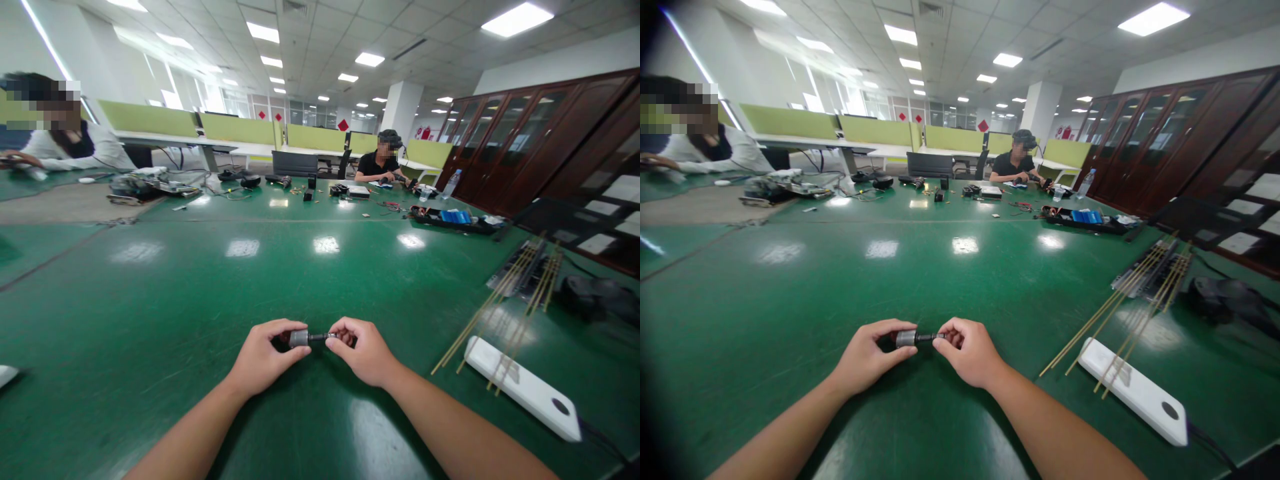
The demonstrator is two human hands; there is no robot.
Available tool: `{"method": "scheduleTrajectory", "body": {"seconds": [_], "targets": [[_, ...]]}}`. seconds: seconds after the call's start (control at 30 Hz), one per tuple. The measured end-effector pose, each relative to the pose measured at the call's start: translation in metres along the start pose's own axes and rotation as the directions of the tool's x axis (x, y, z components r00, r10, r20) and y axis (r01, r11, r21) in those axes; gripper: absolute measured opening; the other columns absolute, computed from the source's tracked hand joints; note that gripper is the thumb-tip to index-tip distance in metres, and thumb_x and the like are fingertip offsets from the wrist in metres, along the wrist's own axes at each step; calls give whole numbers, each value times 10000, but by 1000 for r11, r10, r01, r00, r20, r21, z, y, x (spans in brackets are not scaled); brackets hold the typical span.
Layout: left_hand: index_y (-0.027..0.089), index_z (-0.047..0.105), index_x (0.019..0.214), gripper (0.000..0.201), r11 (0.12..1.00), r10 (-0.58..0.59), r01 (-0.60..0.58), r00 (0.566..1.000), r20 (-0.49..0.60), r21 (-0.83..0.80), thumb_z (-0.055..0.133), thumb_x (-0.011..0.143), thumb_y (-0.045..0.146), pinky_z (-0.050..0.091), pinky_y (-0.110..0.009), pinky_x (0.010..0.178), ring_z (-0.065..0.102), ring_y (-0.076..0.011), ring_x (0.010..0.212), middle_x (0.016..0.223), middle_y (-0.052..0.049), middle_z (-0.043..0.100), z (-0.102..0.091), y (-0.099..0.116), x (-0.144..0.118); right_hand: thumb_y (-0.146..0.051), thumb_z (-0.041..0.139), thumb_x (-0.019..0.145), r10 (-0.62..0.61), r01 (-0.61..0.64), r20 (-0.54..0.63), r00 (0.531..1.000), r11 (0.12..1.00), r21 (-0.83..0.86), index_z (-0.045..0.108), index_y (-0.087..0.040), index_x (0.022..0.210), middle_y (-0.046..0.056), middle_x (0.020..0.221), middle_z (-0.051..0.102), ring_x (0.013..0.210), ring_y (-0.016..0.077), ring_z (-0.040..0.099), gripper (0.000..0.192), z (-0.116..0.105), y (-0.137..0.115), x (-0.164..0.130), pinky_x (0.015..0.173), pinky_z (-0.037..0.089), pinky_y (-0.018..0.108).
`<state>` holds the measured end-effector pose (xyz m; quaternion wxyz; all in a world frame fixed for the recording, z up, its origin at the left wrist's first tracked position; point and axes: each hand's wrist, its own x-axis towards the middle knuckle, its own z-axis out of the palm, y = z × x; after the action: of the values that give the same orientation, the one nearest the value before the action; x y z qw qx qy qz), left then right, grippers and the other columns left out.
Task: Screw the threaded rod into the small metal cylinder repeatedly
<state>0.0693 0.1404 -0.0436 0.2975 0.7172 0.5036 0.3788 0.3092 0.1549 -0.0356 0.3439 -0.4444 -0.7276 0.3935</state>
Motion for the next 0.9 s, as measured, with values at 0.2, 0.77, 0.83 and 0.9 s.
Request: {"method": "scheduleTrajectory", "body": {"seconds": [0.2,0.77,0.83,0.9], "targets": [[283,736,1066,328,1000,-20,20,1000,-8,-1,802,770,408,498,-342,865,667,-222,940,1014,-15,732,1,-1,-1,-303,667,861,2,-2,0,1000,1000,4,689,-176,906,-10,709,614,617,116,518,136,1,2,0,610,428,240],[262,747,1071,346,998,-54,52,998,-35,-37,797,767,420,526,-357,852,679,-243,926,1021,-42,739,-1,-3,0,-336,659,870,-2,2,-75,997,1000,6,681,-175,898,0,718,623,623,123,528,165,-1,0,0,608,442,245],[255,748,1073,354,996,-66,64,997,-44,-57,794,766,425,535,-364,848,683,-247,915,1021,-49,740,-1,-5,0,-345,658,872,4,-3,-93,996,1000,13,678,-173,895,1,717,623,624,123,531,174,-2,1,1,608,441,244],[251,749,1073,362,995,-73,69,995,-68,-66,792,764,434,537,-373,859,686,-253,920,1029,-54,741,-1,-6,0,-352,660,872,11,-8,-109,994,1000,29,675,-172,893,0,718,622,627,124,533,182,-2,3,2,606,439,243]]}}
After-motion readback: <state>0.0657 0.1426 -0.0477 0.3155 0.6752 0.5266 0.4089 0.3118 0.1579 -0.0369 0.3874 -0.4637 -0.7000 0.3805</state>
